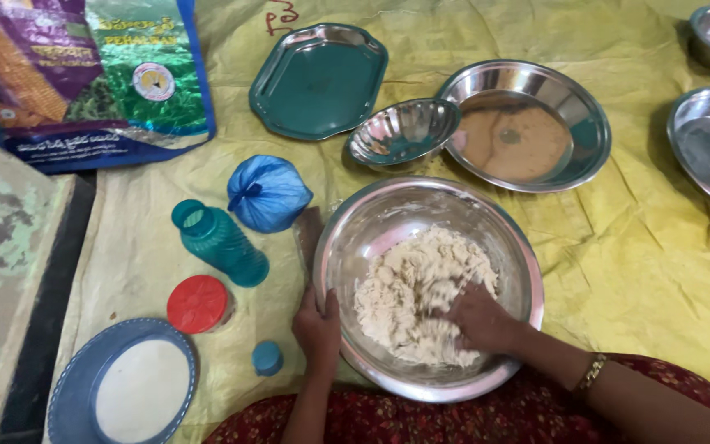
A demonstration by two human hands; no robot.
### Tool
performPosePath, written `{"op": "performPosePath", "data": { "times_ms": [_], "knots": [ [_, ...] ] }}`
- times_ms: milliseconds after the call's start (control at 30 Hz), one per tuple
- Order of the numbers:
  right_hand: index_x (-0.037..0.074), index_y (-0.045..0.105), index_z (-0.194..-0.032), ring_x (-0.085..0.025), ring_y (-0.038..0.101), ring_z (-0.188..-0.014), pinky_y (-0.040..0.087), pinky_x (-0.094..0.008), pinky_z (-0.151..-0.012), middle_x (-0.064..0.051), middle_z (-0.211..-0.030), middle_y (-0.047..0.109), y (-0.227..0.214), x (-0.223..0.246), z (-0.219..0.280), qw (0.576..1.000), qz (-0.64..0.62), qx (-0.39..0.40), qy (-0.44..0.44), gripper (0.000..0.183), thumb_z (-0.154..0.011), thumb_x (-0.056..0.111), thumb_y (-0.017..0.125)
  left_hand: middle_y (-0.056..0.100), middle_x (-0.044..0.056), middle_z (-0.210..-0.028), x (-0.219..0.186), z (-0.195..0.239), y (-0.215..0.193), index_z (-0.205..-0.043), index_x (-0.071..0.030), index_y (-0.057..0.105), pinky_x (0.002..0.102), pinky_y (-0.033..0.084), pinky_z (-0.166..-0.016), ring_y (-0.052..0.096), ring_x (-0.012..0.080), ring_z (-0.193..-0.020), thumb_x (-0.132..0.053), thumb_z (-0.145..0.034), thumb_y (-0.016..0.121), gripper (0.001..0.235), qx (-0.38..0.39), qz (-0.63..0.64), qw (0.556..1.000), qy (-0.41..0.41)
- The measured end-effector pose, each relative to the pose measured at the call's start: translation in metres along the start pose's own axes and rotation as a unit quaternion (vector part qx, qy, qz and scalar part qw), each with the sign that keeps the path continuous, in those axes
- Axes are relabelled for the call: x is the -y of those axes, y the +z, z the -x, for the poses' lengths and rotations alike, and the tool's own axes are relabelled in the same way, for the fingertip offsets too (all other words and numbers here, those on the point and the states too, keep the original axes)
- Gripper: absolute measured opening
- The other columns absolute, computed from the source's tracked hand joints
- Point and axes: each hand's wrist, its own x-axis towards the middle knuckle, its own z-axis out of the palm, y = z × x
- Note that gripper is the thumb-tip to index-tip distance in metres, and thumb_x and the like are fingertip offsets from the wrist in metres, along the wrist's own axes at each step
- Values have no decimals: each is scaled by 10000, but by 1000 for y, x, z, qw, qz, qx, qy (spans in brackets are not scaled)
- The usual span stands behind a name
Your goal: The person mixes flour in a large metal bowl by hand, gradually incorporating water from a plastic bottle to form a dough. The person kneads and folds the mixture repeatedly until it becomes more cohesive.
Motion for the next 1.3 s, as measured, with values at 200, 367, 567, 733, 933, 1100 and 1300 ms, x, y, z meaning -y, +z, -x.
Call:
{"op": "performPosePath", "data": {
  "times_ms": [200,367,567,733,933,1100,1300],
  "knots": [
    [231,321,-1616,-276,637,-860,422,-502,-1059,-109,-839,647,3,-44,-35,986,22,50,156,774,-928,453,597,686,219,-718,-4,0,-3,-1219,16,700,431,522,-609,656,324,-584,-265,-885,713,437,-7,-10,1000,-2],
    [256,428,-1547,-346,592,-1089,509,-496,-914,-143,-1074,668,2,-61,-108,965,-68,-21,251,717,-858,380,580,704,230,-757,-1,-2,1,-1220,61,671,422,534,-608,689,304,-606,-252,-868,719,474,-31,29,999,8],
    [348,398,-1546,-373,448,-1322,495,-482,-907,-149,-1393,547,-23,-20,-174,944,-112,49,305,693,-890,515,544,736,271,-995,6,2,10,-1241,75,660,420,563,-753,740,361,-879,-232,-927,714,443,-78,46,994,56],
    [391,387,-1561,-349,476,-1268,491,-458,-855,-204,-1396,508,-46,43,-175,976,-30,123,176,685,-899,502,526,759,223,-1008,4,4,10,-1235,10,685,430,562,-767,754,356,-900,-227,-907,691,404,-49,76,996,-11],
    [373,522,-1484,-313,452,-1148,395,-555,-928,-127,-1061,567,-45,89,-110,988,23,153,27,671,-842,526,639,759,208,-1048,0,4,9,-1212,15,681,445,557,-800,742,357,-939,-214,-870,716,413,-64,64,996,-26],
    [367,582,-1453,-316,479,-1088,399,-588,-943,-122,-985,571,-27,71,-49,987,4,152,-49,617,-858,463,714,729,251,-1118,-2,1,7,-1288,37,635,435,561,-831,734,377,-989,-245,-871,716,510,-72,71,995,17],
    [474,558,-1452,-271,541,-1016,393,-560,-1008,-49,-900,604,-16,27,5,995,11,91,-26,703,-817,293,801,739,265,-876,5,-4,3,-1369,-26,631,445,570,-704,737,397,-777,-358,-875,694,598,8,-71,997,-25]
  ]
}}
